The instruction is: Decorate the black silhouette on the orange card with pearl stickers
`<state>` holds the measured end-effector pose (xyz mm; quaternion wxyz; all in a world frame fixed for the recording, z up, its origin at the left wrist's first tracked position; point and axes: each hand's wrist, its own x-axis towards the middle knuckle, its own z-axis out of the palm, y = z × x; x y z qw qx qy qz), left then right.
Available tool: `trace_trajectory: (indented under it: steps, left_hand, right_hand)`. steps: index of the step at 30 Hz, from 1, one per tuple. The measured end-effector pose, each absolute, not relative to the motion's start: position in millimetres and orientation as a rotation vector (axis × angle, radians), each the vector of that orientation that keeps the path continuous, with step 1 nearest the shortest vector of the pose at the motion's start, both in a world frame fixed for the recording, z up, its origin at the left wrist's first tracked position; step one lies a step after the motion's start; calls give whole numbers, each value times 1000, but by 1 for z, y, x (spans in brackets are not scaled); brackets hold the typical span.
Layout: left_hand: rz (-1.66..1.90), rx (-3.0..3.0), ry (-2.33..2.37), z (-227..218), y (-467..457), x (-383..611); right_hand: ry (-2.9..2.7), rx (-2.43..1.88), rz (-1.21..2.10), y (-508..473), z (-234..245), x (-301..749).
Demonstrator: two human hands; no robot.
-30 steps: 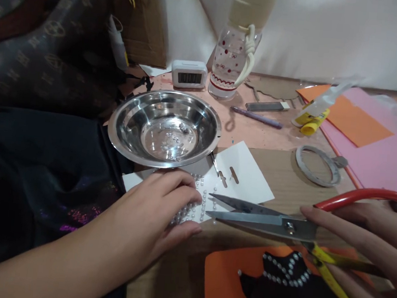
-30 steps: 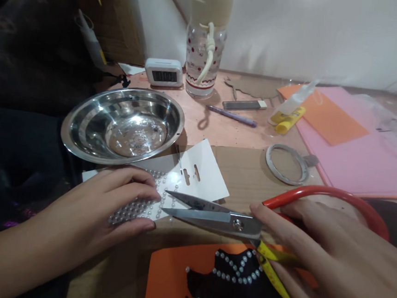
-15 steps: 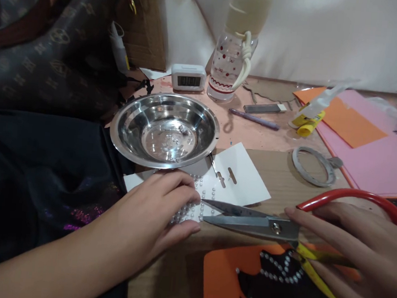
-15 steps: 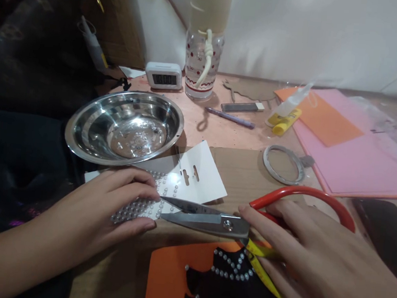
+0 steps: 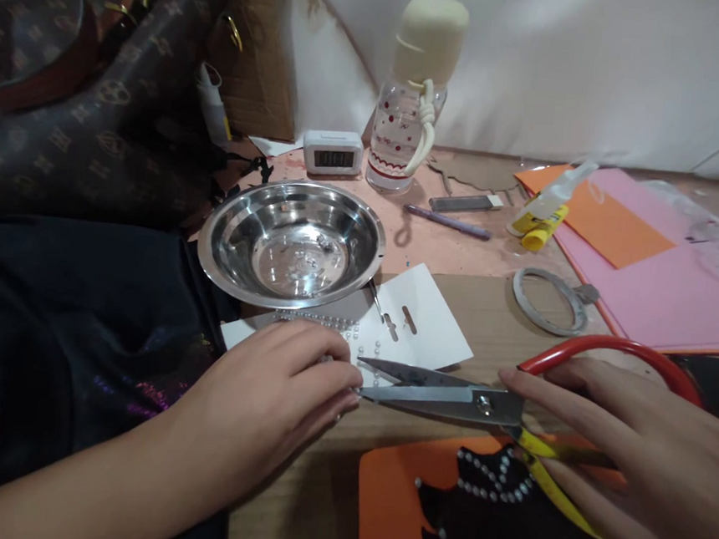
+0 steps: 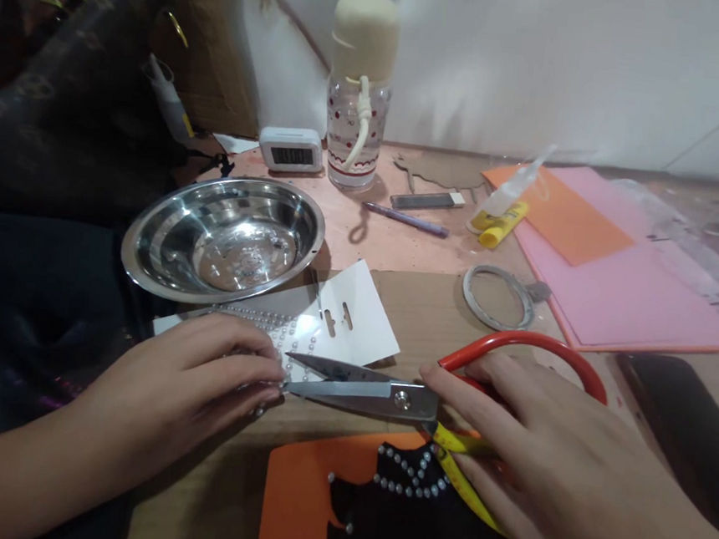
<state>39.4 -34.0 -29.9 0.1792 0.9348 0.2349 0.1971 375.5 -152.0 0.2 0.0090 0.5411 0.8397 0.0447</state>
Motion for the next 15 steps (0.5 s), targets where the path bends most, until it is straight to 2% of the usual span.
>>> trace_trajectory:
  steps: [15]
  left_hand:
    - [637,2540,685,-23,-28,44]
  right_hand:
    - [2744,1762,17,-147,15,363]
